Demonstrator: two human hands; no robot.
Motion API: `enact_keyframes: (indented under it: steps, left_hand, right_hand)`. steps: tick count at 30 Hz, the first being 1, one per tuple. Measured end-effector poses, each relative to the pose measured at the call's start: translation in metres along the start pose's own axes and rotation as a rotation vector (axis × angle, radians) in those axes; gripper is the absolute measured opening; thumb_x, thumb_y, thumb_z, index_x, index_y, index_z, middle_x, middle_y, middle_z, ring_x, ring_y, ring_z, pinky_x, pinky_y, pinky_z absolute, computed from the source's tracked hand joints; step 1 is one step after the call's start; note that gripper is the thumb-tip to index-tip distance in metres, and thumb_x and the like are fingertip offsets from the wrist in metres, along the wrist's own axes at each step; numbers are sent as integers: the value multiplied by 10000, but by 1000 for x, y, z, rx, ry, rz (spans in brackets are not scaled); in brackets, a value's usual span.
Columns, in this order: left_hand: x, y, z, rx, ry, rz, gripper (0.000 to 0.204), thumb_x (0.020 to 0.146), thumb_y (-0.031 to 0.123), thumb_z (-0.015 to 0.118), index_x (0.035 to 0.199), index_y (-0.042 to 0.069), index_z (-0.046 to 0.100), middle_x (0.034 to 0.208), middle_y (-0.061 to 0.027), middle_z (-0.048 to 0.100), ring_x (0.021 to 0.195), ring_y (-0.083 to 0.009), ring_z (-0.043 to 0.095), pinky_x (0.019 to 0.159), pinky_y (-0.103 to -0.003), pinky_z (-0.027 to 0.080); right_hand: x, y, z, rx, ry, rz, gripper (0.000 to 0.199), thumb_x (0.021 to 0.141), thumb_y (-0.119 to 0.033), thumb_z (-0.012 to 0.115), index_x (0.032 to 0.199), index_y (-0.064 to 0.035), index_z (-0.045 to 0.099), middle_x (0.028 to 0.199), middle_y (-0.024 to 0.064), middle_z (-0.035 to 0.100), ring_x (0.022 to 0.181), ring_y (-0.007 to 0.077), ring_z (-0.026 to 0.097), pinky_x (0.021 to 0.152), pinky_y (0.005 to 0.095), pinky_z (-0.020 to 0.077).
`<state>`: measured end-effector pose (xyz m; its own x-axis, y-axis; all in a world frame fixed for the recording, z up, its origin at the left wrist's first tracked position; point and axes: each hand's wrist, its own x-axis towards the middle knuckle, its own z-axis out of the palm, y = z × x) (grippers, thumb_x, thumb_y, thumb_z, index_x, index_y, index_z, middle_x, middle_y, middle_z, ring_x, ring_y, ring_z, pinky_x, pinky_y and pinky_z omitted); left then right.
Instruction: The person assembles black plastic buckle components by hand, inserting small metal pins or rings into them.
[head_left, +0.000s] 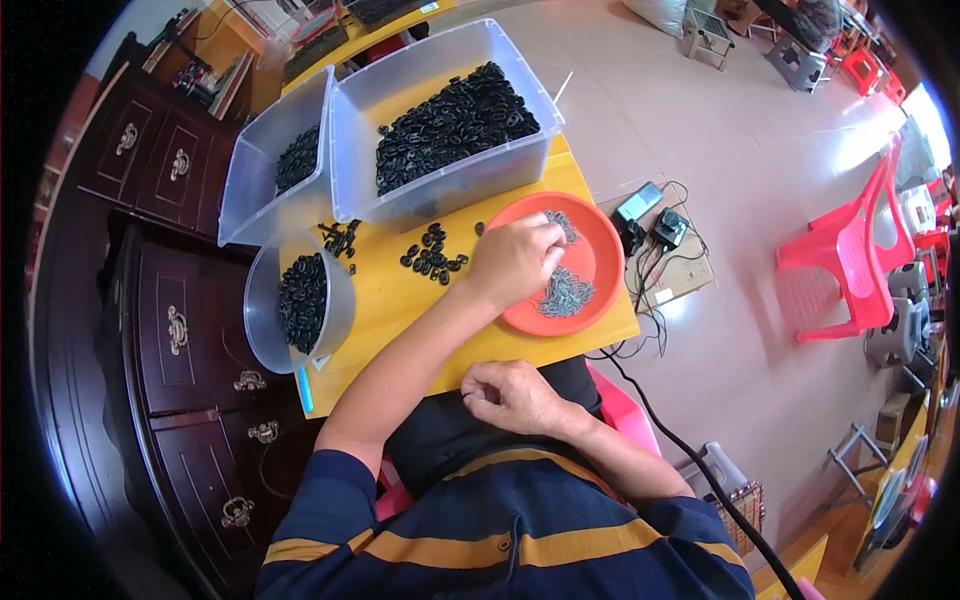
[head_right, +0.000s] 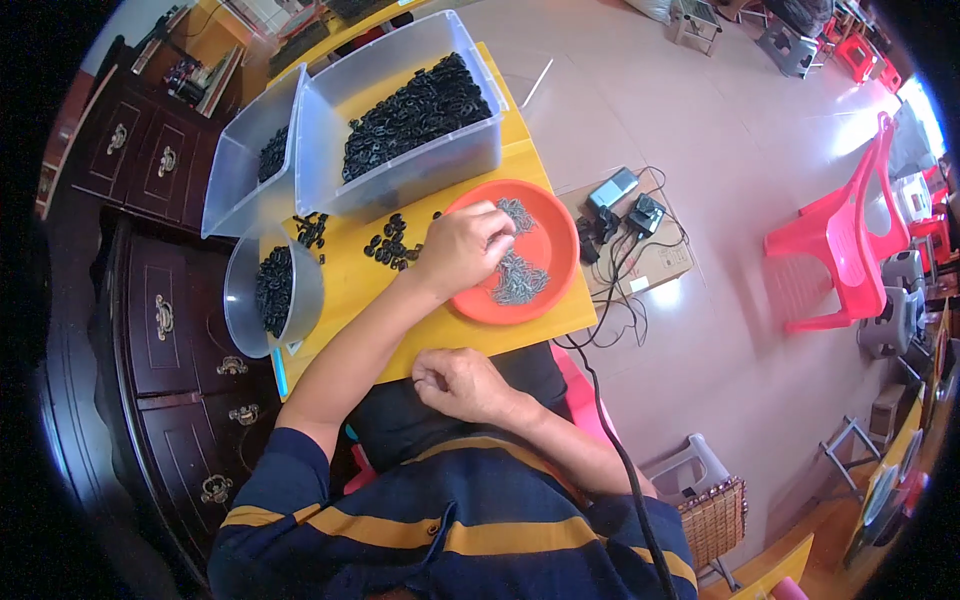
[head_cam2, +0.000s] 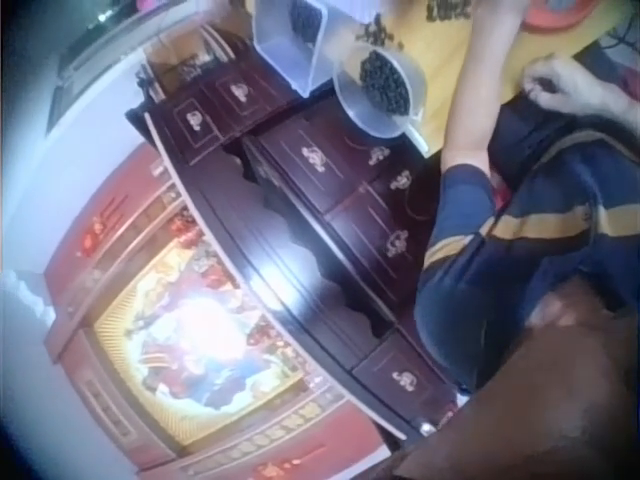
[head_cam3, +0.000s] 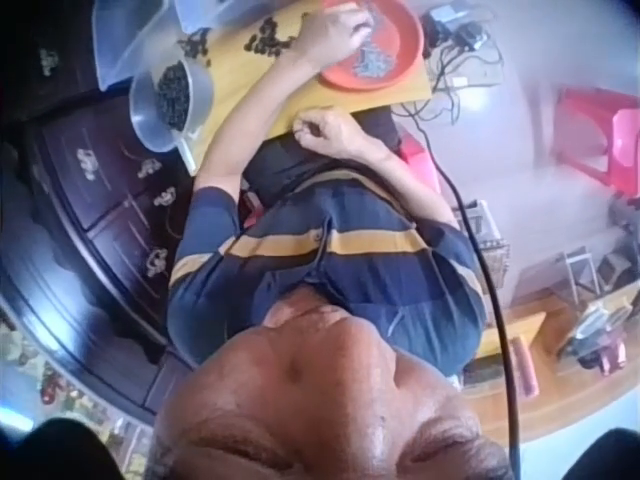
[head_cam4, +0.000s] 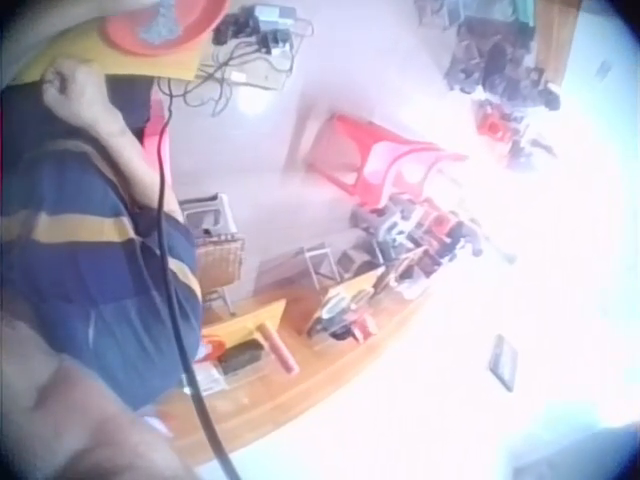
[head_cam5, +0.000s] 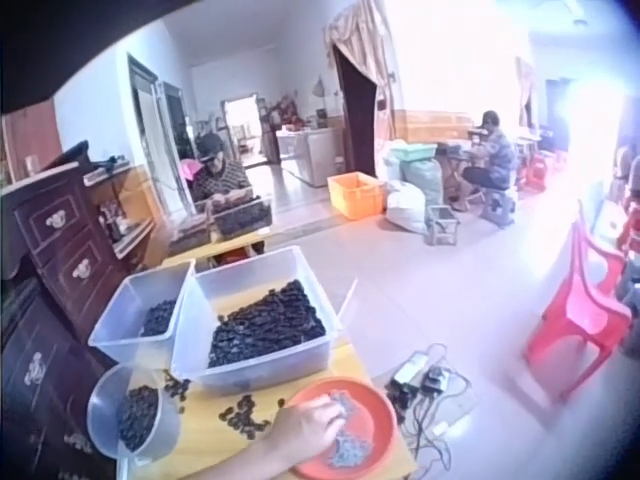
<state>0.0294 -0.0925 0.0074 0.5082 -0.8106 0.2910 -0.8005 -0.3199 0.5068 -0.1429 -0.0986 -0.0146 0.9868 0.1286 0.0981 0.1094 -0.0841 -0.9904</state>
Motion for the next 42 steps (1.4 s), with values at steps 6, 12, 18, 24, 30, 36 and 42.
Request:
enact_keyframes:
  steps: [6, 12, 18, 24, 30, 36, 42]
  left_hand:
    - [33, -10, 35, 125, -57, 150, 101, 855, 130, 666, 783, 65, 634, 830, -116, 633, 782, -342, 675, 681, -469, 551]
    - [55, -6, 38, 263, -173, 273, 104, 841, 98, 604, 770, 69, 676, 823, -125, 657, 779, -330, 700, 680, -464, 570]
    - [64, -7, 35, 329, -286, 308, 67, 813, 123, 649, 793, 68, 683, 851, -124, 682, 809, -316, 700, 718, -462, 572]
    - [71, 14, 42, 445, -434, 194, 124, 745, 142, 679, 799, 32, 700, 829, -170, 716, 786, -318, 727, 704, -450, 594]
    - [58, 13, 45, 406, -348, 44, 157, 748, 152, 687, 835, 22, 697, 799, -177, 723, 741, -329, 733, 663, -458, 600]
    - [53, 17, 51, 387, -298, -7, 138, 791, 134, 633, 843, 9, 664, 784, -192, 722, 720, -337, 733, 671, -458, 599]
    - [46, 12, 56, 393, -308, 10, 160, 801, 136, 614, 882, -2, 621, 732, -177, 709, 676, -332, 724, 634, -460, 586]
  right_hand:
    - [-2, -2, -1, 30, 47, 14, 64, 842, -73, 659, 880, -45, 617, 677, 102, 589, 616, 254, 629, 593, 377, 511]
    - [-6, 0, -3, 64, 70, 10, 78, 837, -80, 664, 883, -48, 610, 665, 106, 583, 618, 280, 626, 592, 397, 504]
    - [-2, -4, -5, 32, 52, 4, 96, 831, -89, 667, 888, -48, 601, 662, 112, 572, 617, 282, 625, 597, 404, 499]
    - [-5, -4, -5, 36, 84, 9, 96, 827, -68, 671, 873, -29, 596, 668, 107, 562, 600, 268, 606, 590, 382, 496]
    - [-4, -9, -5, 39, 72, 32, 83, 849, -58, 686, 884, -22, 621, 690, 105, 597, 598, 218, 611, 598, 351, 508]
    - [-4, -6, -2, 42, 80, 56, 76, 856, -53, 685, 885, -17, 625, 681, 79, 587, 598, 172, 591, 599, 322, 505]
    - [-4, -1, 1, 46, 76, 67, 69, 865, -49, 674, 911, -14, 636, 687, 41, 579, 624, 112, 568, 603, 288, 495]
